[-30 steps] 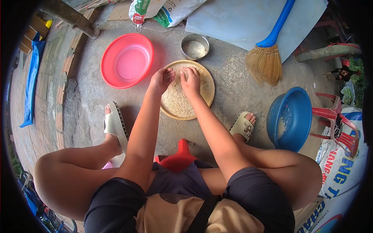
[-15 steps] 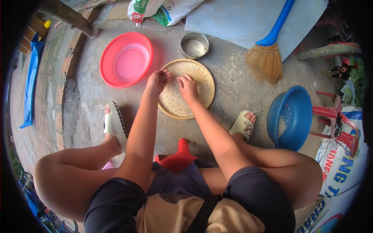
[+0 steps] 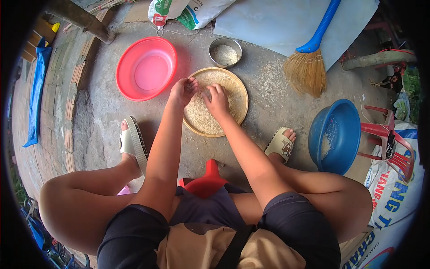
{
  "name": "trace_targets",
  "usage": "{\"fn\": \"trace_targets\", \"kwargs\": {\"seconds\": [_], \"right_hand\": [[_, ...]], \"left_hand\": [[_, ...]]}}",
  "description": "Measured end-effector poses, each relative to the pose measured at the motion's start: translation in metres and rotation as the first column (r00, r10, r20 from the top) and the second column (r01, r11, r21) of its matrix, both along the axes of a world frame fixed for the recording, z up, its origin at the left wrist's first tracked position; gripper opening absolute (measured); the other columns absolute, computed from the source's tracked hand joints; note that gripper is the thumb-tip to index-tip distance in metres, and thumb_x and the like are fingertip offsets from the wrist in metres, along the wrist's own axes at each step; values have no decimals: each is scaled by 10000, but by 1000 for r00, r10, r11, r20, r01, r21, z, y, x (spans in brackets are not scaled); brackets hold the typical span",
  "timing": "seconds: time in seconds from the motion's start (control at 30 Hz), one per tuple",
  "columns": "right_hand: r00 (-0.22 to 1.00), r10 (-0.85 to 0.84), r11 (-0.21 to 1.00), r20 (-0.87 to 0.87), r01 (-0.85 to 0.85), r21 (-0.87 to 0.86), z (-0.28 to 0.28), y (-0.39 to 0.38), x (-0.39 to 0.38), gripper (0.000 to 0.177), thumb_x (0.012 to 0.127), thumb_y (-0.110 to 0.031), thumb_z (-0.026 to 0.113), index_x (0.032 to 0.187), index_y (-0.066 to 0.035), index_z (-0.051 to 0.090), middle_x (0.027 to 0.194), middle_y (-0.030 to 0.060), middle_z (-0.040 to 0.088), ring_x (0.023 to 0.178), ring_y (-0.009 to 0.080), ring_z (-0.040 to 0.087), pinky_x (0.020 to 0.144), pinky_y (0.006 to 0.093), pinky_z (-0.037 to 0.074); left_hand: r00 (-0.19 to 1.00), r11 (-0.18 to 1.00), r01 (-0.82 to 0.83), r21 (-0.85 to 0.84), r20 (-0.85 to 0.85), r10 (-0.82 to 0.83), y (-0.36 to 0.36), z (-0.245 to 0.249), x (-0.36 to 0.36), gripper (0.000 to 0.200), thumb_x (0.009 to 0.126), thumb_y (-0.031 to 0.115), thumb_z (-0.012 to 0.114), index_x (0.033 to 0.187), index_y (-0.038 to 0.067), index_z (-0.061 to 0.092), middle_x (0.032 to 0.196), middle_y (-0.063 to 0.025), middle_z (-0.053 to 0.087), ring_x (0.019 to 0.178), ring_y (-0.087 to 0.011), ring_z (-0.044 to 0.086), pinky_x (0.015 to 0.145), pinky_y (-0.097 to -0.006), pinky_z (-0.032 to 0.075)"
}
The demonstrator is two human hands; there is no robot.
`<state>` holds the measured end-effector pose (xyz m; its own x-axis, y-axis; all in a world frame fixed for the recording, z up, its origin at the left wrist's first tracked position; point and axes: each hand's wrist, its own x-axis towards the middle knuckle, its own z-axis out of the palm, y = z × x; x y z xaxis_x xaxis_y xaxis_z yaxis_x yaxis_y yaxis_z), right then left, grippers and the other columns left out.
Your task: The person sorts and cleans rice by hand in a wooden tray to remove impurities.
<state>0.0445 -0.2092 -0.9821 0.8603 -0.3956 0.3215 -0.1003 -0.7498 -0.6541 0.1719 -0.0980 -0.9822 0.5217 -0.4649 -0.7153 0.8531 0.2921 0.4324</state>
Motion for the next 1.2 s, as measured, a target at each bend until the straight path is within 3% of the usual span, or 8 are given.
{"fn": "trace_targets", "kwargs": {"seconds": [0.27, 0.43, 0.73, 0.8, 0.87, 0.93, 1.13, 1.2], "right_hand": [[977, 161, 987, -139, -159, 26, -22, 3, -11, 113, 820, -94, 590, 906, -26, 614, 901, 132, 556, 887, 316, 554, 785, 395, 464], [993, -38, 975, 116, 11, 224, 14, 11, 16, 100, 825, -82, 571, 894, -38, 628, 879, 132, 580, 841, 319, 576, 745, 401, 474], [978, -155, 954, 137, 112, 279, 15, 12, 41, 127, 829, -128, 602, 896, -23, 629, 888, 101, 604, 828, 257, 595, 750, 353, 484], [945, -326, 546, 21, 170, 820, 3, 10, 44, 153, 873, -151, 585, 923, -9, 613, 910, 100, 617, 810, 204, 595, 764, 320, 490], [943, -314, 397, -109, 234, 887, -8, 1, 42, 219, 926, -224, 524, 969, -18, 586, 931, 97, 622, 824, 167, 596, 773, 286, 492], [950, -175, -354, -257, 183, 917, -22, -6, 42, 285, 956, -290, 447, 1003, -32, 558, 929, 86, 621, 833, 176, 599, 761, 277, 490], [973, -228, -600, -46, -103, 793, -69, -28, 36, 257, 948, -244, 379, 1013, -58, 544, 913, 93, 601, 758, 208, 592, 715, 331, 516], [967, -251, -624, -31, -137, 770, -49, -31, 31, 227, 900, -160, 384, 1007, -40, 544, 898, 110, 607, 749, 211, 595, 718, 325, 524]], "left_hand": [[1000, 1000, -9, 21, -5, 9, 7, -13, 3, 273, 937, 170, 347, 909, 0, 558, 826, -120, 621, 746, -218, 611, 751, -347, 523], [1000, 997, -16, 73, -23, 18, 2, -19, -1, 272, 937, 169, 340, 914, 2, 553, 829, -120, 622, 750, -225, 611, 750, -350, 522], [998, 998, 50, -41, 31, -48, -14, -1, -5, 263, 937, 166, 358, 950, -9, 555, 873, -116, 621, 828, -233, 617, 818, -360, 501], [997, 998, 64, 7, 53, -64, -16, 1, -2, 270, 938, 174, 360, 950, -15, 553, 875, -120, 621, 801, -241, 619, 792, -349, 509], [977, 984, 104, 144, 172, -128, -20, 9, -3, 272, 929, 174, 382, 950, -31, 560, 868, -143, 636, 779, -261, 632, 753, -345, 522], [946, 968, 178, 178, 239, -218, -28, 23, -10, 278, 925, 167, 393, 943, -45, 571, 866, -155, 644, 776, -265, 639, 744, -342, 527], [574, 681, 424, 597, 404, -712, -63, 44, -33, 325, 891, 221, 504, 1039, -40, 628, 964, -164, 663, 861, -239, 644, 782, -338, 507], [194, 476, 380, 793, 434, -880, -66, 63, -36, 344, 893, 229, 501, 1084, -30, 621, 1011, -168, 657, 926, -236, 631, 835, -339, 482]]}}
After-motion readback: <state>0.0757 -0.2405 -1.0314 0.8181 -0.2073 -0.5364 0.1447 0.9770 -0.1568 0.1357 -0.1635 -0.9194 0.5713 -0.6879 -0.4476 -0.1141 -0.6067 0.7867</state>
